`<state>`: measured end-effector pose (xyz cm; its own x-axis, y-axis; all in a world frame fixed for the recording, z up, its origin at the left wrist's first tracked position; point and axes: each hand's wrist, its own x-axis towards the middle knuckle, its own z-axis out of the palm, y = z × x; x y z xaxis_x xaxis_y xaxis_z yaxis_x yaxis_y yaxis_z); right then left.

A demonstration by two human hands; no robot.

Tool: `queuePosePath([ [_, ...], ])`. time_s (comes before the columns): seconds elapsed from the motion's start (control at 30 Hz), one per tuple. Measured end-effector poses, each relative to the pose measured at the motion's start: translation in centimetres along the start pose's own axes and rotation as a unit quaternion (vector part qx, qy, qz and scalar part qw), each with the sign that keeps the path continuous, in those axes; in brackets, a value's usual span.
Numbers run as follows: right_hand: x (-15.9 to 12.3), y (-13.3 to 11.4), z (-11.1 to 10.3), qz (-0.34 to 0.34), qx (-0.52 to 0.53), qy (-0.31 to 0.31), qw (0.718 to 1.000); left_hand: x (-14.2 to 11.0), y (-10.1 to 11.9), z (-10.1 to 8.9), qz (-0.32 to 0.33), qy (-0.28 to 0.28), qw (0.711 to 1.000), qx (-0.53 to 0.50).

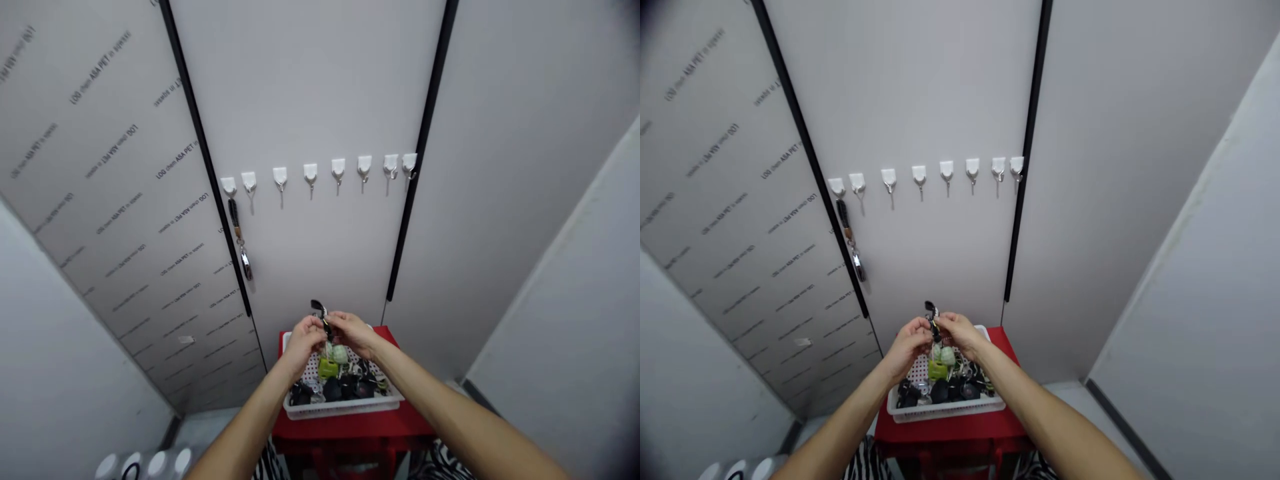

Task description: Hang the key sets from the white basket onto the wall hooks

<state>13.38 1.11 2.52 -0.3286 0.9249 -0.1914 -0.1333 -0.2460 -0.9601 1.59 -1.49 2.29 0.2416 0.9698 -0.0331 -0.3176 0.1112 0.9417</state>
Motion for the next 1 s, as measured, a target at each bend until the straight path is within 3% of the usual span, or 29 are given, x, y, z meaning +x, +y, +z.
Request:
queuePosePath([
  [0.2, 0.6, -1.9, 1.1, -0.100, -0.043, 0.059, 0.992, -0.2, 0.6, -0.3, 0.021, 0.084, 0.995, 0.038],
  [0.33, 0.7, -3.5, 2.4, -0.163, -0.123, 0.048, 0.978, 0.1, 1.4, -0.6, 0.017, 0.054, 0.994, 0.099],
  [0.4, 0.8, -4.6, 3.3, -0.192, -0.149, 0.038, 0.969, 0.4, 2.2, -0.8, 0.051, 0.055, 0.990, 0.122],
  [0.53, 1.0, -7.7, 5.6, -0.251, -0.182, 0.014, 0.950, 0.7, 5.5, -1.0, 0.160, 0.095, 0.970, 0.153],
  [0.7, 1.7, -11.8, 8.8, -0.313, -0.218, 0.014, 0.924, 0.7, 10.7, -1.1, 0.190, 0.086, 0.967, 0.148],
  [0.87, 2.9, -15.9, 11.8, -0.375, -0.144, 0.027, 0.915, 1.1, 15.1, -1.8, 0.227, 0.081, 0.960, 0.143],
  [1.0, 3.7, -18.5, 13.9, -0.393, -0.071, 0.006, 0.917, 1.1, 18.1, -2.2, 0.266, 0.121, 0.946, 0.139],
])
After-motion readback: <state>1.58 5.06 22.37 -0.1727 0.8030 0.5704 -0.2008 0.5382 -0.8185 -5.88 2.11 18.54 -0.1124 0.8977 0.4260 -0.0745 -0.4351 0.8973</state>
